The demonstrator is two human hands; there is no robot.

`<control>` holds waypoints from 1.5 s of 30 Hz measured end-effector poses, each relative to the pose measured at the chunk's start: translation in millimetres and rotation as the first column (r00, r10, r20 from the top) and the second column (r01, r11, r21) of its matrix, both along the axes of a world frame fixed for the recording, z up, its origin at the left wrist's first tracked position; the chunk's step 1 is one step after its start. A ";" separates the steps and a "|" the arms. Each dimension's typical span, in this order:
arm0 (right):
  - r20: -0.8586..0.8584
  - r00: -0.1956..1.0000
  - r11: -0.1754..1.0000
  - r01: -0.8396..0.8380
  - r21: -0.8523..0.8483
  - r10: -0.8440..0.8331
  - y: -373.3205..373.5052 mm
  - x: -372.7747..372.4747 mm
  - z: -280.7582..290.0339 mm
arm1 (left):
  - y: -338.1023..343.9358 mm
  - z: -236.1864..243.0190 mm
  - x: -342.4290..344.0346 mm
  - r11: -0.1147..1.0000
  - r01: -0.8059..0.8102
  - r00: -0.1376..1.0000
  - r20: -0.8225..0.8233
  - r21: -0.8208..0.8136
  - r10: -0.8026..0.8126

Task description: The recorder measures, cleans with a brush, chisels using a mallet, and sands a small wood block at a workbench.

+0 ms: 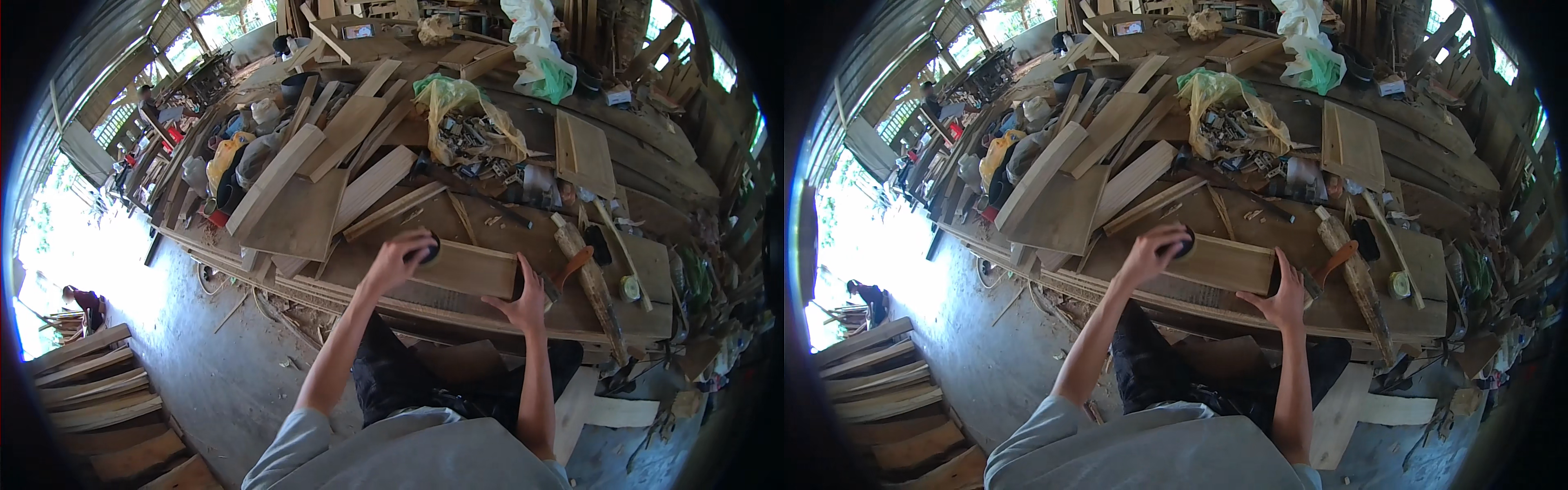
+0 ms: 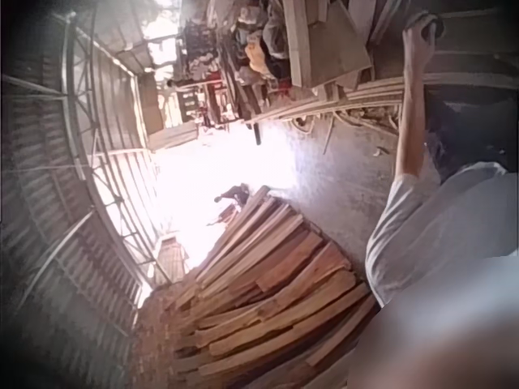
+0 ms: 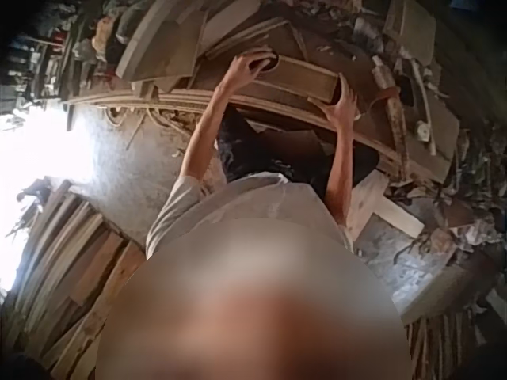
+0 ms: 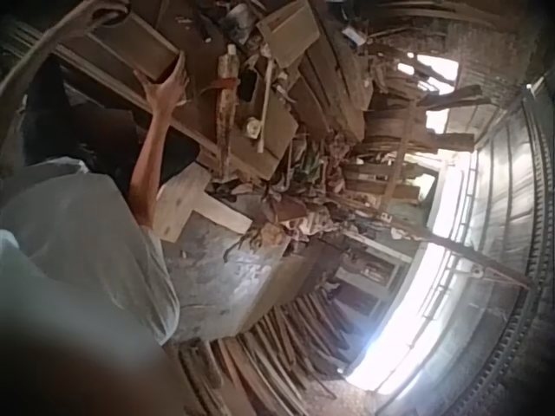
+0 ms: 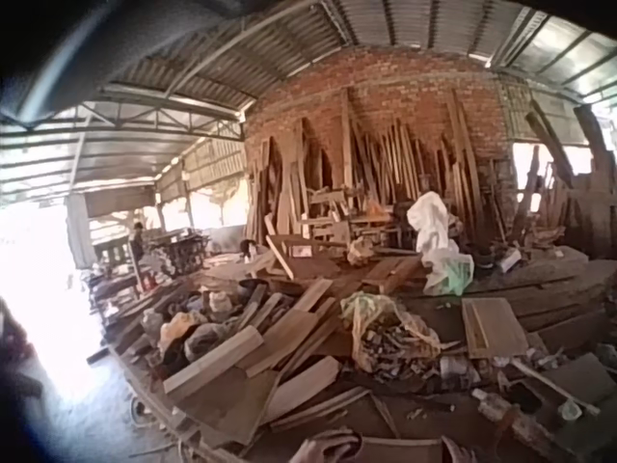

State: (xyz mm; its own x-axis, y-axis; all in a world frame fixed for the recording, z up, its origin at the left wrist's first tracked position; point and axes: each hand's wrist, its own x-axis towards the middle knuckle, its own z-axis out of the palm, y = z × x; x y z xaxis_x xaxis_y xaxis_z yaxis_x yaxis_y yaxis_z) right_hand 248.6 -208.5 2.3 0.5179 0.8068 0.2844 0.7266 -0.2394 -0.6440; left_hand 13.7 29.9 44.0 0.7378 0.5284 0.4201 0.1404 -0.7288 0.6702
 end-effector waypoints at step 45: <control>-0.011 1.000 0.999 0.029 0.034 -0.028 0.0 3.5 1.1 | -84.6 -12.5 117.5 0.895 0.441 0.897 -0.007 0.059 -0.442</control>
